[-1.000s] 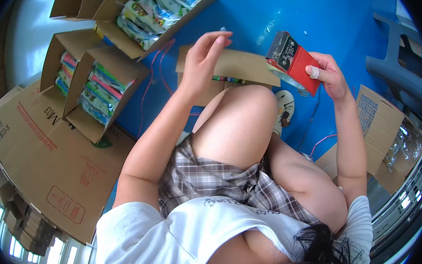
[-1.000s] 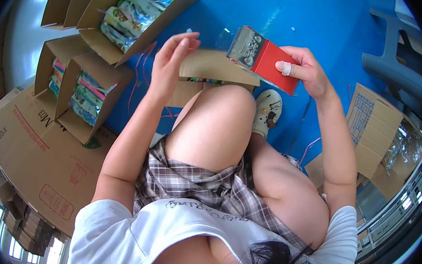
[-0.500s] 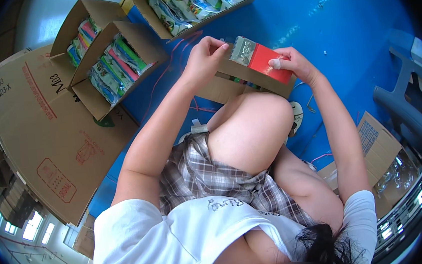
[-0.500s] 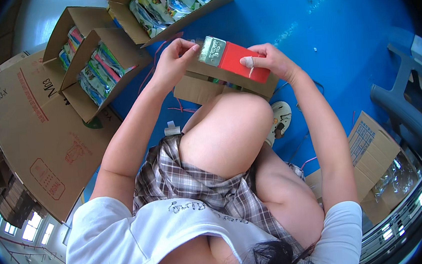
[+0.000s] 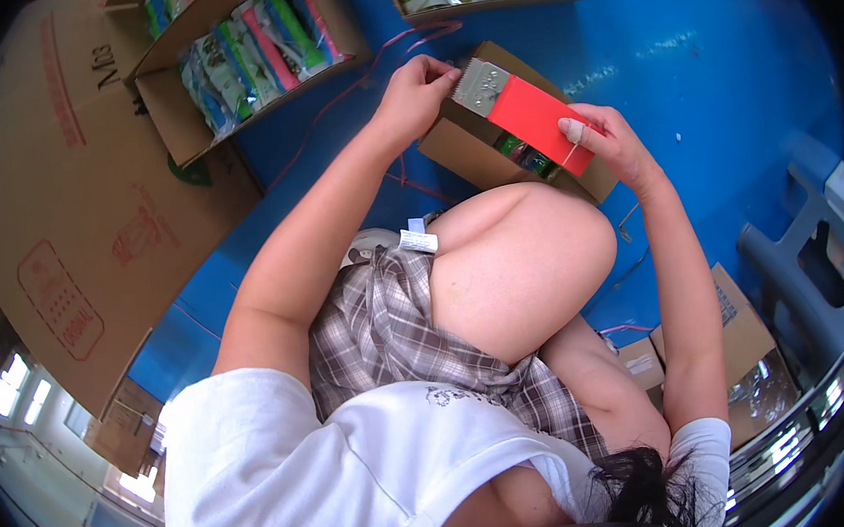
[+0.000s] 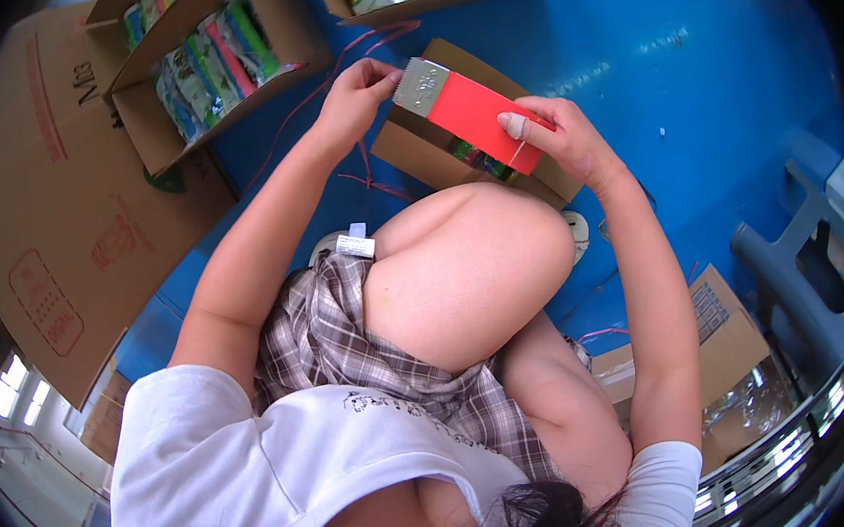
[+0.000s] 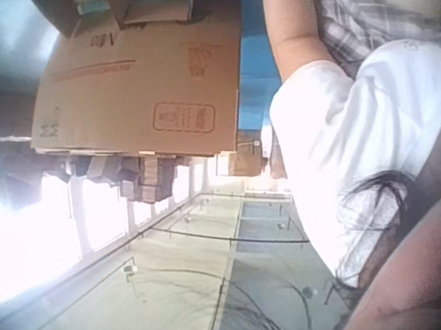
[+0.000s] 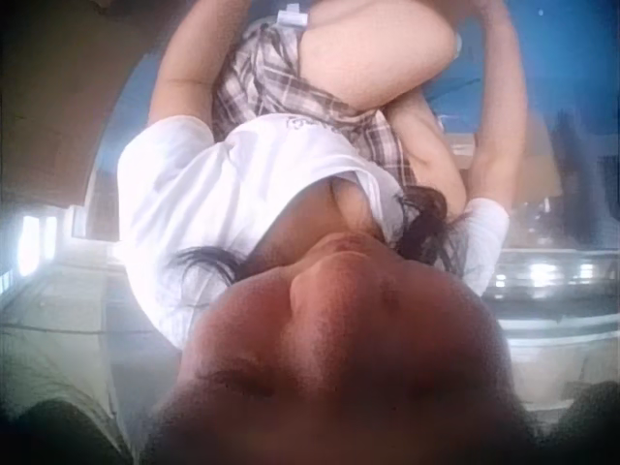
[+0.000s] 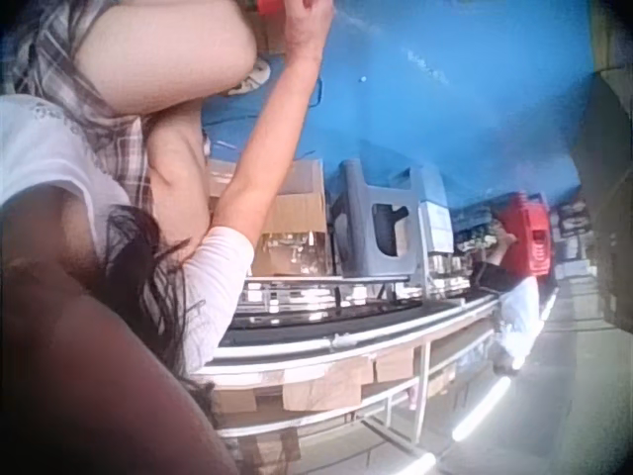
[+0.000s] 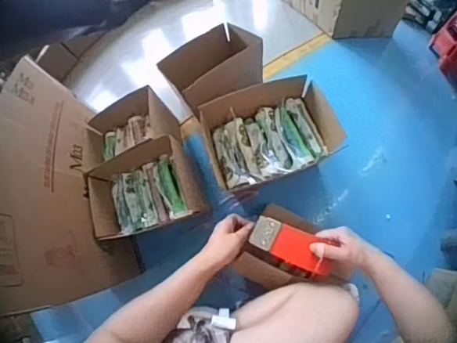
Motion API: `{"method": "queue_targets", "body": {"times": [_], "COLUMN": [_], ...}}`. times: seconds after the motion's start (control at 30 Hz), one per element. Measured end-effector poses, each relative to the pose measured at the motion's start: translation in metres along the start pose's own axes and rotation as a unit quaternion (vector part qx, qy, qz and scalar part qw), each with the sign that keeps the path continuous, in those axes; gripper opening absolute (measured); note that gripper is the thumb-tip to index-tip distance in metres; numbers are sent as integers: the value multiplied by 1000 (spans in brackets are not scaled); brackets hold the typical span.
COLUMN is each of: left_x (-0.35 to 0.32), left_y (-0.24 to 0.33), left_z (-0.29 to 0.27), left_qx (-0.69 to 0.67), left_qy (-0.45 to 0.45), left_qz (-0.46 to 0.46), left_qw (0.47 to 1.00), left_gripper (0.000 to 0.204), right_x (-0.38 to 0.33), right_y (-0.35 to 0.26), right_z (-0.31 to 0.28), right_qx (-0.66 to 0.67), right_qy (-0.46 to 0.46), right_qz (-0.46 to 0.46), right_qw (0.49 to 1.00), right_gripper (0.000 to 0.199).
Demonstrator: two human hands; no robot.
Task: The person packs plastic-wrapped items into cardboard boxes, then seals the boxes with tape using a tape dispenser.
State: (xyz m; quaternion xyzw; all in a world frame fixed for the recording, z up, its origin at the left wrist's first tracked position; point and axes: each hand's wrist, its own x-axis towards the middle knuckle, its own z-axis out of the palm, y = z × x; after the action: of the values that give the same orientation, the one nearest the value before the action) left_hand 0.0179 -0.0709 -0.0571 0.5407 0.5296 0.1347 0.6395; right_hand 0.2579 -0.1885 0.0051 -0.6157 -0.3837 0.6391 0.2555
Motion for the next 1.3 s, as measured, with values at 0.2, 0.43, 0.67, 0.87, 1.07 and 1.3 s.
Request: {"method": "queue_targets", "body": {"times": [0.2, 0.43, 0.67, 0.87, 1.07, 1.3], "left_x": [18, 18, 23, 27, 26, 27], "left_y": [8, -10, -39, -58, -55, -47], "left_z": [-38, -57, -54, -54, -58, -54], "left_qx": [-125, -167, -200, -246, -219, -193], "left_qy": [-86, -140, -129, -174, -182, -187], "left_qz": [-103, -148, -143, -144, -134, -143], "left_qw": [983, 965, 961, 943, 949, 953], "left_gripper": [15, 20, 21, 21, 22, 15], "right_x": [6, -34, -20, -4, -9, -13], "right_y": [3, -36, -39, -3, -15, -12], "right_z": [-10, -4, -5, -6, 2, 6], "right_qx": [50, 112, 18, 189, -26, -32], "right_qy": [-19, 7, 18, 38, -71, -61], "right_qz": [17, 37, 52, 87, 6, 2], "right_qw": [998, 993, 998, 977, 997, 998], "right_gripper": [42, 41, 41, 40, 40, 40]}}
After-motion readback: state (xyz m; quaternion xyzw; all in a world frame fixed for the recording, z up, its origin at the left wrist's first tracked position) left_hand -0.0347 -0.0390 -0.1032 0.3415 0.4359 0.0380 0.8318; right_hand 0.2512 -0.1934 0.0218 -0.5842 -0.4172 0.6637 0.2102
